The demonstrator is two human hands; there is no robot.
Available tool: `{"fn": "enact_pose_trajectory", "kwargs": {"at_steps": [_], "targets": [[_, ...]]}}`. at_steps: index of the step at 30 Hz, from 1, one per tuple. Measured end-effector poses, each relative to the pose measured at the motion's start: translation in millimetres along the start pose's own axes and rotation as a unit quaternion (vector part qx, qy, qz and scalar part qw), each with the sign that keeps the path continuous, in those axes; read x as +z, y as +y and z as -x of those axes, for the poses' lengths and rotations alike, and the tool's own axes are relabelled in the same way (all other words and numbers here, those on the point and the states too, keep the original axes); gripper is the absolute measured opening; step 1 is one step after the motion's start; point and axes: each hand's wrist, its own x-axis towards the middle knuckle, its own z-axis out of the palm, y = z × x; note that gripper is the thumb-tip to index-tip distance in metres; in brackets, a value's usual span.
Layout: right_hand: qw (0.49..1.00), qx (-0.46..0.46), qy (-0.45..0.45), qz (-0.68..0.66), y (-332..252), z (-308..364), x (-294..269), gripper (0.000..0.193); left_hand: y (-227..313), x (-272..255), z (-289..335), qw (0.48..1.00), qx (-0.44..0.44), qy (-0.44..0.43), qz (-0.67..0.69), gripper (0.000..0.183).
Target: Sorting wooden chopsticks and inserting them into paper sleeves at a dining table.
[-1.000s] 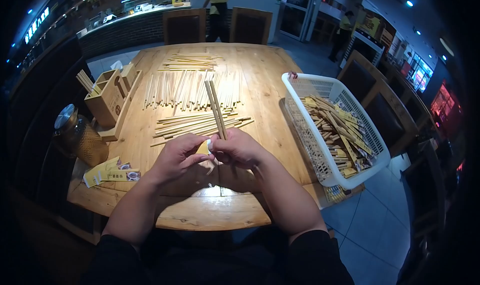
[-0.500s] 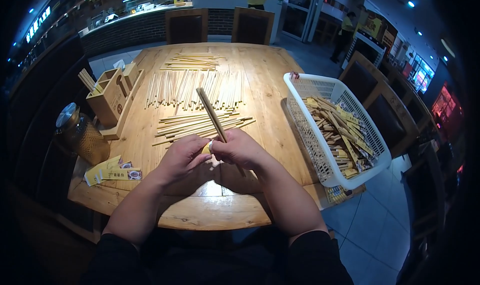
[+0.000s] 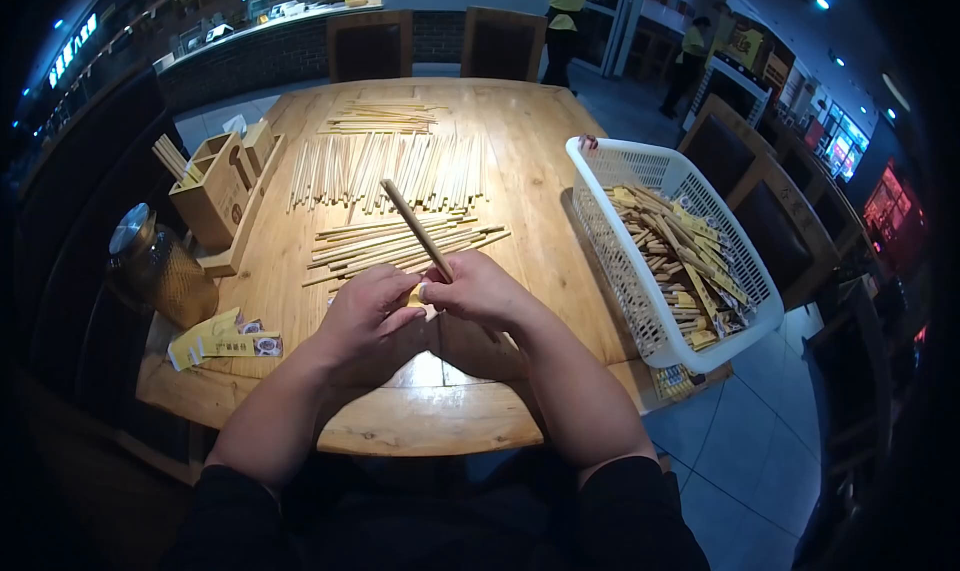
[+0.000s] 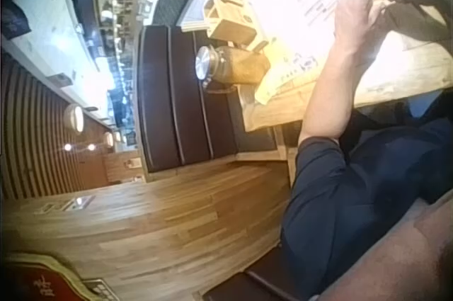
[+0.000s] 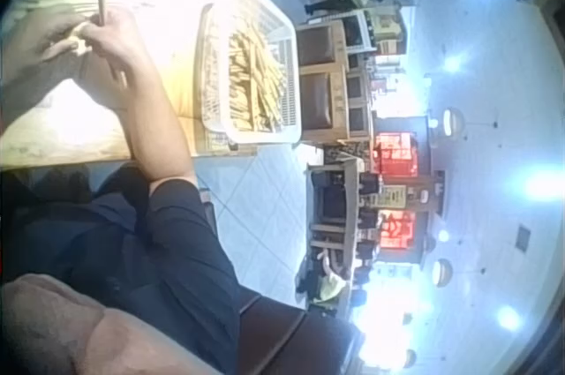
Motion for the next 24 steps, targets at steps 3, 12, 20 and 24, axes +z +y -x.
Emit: {"fn": "enact_pose_trajectory", "kwargs": {"at_steps": [3, 12, 20, 24], "targets": [[0.997, -0.022, 0.003, 0.077, 2, 0, -3, 0.021, 0, 4, -1, 1.0, 0.008, 0.008, -0.006, 0.03], [0.901, -0.154, 0.288, -0.285, 3, -9, -33, 0.049, -32, 6, -3, 0.994, -0.07, 0.082, 0.013, 0.03], [0.918, -0.153, 0.245, -0.27, 6, -15, -13, 0.044, -30, 5, 0, 0.994, -0.056, 0.091, 0.009, 0.032], [0.918, -0.16, 0.259, -0.255, 8, -14, -15, 0.044, -25, 4, -4, 0.994, -0.057, 0.088, 0.009, 0.034]]}}
